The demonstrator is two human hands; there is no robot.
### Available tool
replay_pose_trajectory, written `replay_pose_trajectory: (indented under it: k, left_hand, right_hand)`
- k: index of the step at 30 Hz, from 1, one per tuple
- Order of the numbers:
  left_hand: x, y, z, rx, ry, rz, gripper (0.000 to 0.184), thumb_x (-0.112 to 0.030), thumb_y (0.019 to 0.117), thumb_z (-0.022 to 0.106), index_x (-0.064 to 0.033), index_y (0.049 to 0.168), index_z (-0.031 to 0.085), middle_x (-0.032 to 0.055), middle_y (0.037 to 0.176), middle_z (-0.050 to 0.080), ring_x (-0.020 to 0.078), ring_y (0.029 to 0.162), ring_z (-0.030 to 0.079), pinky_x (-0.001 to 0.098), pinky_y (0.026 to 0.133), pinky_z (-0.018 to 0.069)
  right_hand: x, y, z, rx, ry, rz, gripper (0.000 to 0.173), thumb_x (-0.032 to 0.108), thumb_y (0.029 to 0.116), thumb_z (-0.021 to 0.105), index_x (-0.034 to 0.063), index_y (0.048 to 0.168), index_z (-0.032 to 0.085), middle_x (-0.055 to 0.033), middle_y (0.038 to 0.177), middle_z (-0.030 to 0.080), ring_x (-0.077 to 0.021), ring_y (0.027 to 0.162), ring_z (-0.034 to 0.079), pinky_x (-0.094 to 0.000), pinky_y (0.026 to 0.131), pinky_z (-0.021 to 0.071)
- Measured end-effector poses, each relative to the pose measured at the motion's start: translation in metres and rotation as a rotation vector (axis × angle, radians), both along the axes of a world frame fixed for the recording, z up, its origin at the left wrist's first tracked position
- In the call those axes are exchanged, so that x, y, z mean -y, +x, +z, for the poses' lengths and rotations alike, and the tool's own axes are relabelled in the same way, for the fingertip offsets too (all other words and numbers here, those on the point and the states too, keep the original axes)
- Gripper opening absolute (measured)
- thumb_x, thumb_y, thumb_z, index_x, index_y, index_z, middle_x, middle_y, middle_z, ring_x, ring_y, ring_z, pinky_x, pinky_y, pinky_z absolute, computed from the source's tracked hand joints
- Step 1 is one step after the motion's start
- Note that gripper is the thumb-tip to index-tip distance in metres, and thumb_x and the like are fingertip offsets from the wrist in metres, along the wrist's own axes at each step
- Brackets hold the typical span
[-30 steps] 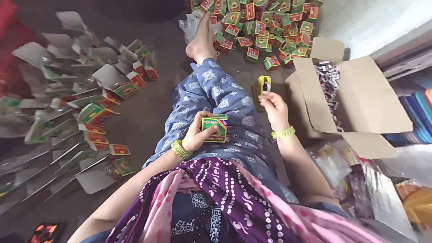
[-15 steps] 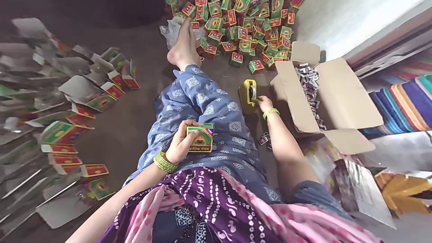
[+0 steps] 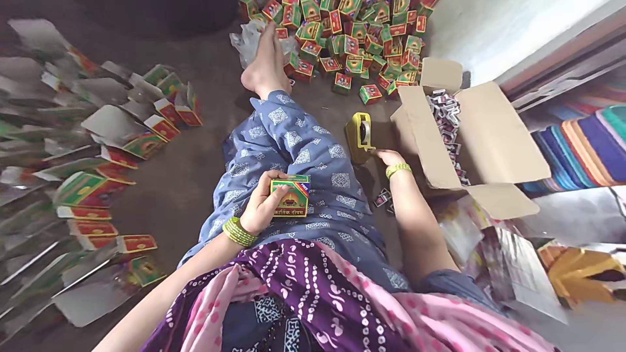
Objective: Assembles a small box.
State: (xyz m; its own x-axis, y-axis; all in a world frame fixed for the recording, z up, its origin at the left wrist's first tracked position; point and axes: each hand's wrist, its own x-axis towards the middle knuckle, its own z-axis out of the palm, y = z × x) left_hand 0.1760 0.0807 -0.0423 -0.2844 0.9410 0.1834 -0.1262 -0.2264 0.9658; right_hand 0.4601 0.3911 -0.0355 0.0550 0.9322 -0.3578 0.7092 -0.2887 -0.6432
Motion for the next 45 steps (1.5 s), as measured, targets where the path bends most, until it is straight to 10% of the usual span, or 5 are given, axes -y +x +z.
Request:
replay_pose_trajectory:
  k: [14,26,35,42,45]
  left_hand:
    - [0.002,0.003,0.001,-0.011,0.024,0.044,0.029,-0.013,0.1034,0.047,-0.0033,0.131,0.046,0.0049,0.111,0.070,0.0142,0.095,0.072,0.0348,0.083,0.0630]
    - [-0.003,0.000,-0.010,-0.231,0.083,0.127,0.030,-0.024,0.1058,0.050,-0.0019,0.125,0.055,0.0128,0.133,0.058,0.0180,0.115,0.064,0.0381,0.094,0.0587]
    - [0.001,0.000,-0.008,-0.193,0.117,0.124,0.044,-0.030,0.1004,0.065,0.0003,0.129,0.051,0.0106,0.123,0.062,0.0156,0.104,0.067,0.0372,0.089,0.0608]
    - [0.002,0.002,-0.006,-0.195,0.097,0.142,0.055,-0.022,0.0917,0.078,-0.0014,0.131,0.046,0.0126,0.117,0.066,0.0199,0.099,0.071,0.0406,0.087,0.0629]
    - [0.004,0.001,-0.006,-0.296,0.081,0.122,0.060,-0.027,0.0907,0.078,-0.0002,0.133,0.045,0.0135,0.118,0.067,0.0185,0.102,0.070,0.0402,0.090,0.0616]
  right_hand:
    - [0.006,-0.006,-0.014,0.397,0.103,0.143,0.030,0.030,0.0926,0.075,0.0083,0.113,0.076,-0.0216,0.116,0.072,-0.0410,0.115,0.066,-0.0643,0.098,0.0490]
    - [0.169,-0.106,0.088,-0.914,-0.004,0.596,0.021,0.015,0.1010,0.058,0.0035,0.109,0.073,-0.0098,0.138,0.064,-0.0224,0.121,0.064,-0.0437,0.102,0.0541]
    - [0.208,-0.144,0.073,-0.853,-0.211,0.567,0.035,0.013,0.0994,0.066,-0.0020,0.130,0.065,-0.0114,0.110,0.073,-0.0174,0.102,0.070,-0.0361,0.094,0.0574]
    - [0.206,-0.148,0.058,-0.760,-0.115,0.489,0.012,0.017,0.0878,0.080,0.0055,0.092,0.078,-0.0090,0.115,0.070,-0.0182,0.107,0.066,-0.0353,0.089,0.0575]
    - [0.203,-0.150,0.058,-0.744,-0.089,0.439,0.053,0.006,0.0773,0.085,0.0074,0.125,0.061,-0.0111,0.109,0.065,-0.0201,0.093,0.067,-0.0371,0.080,0.0603]
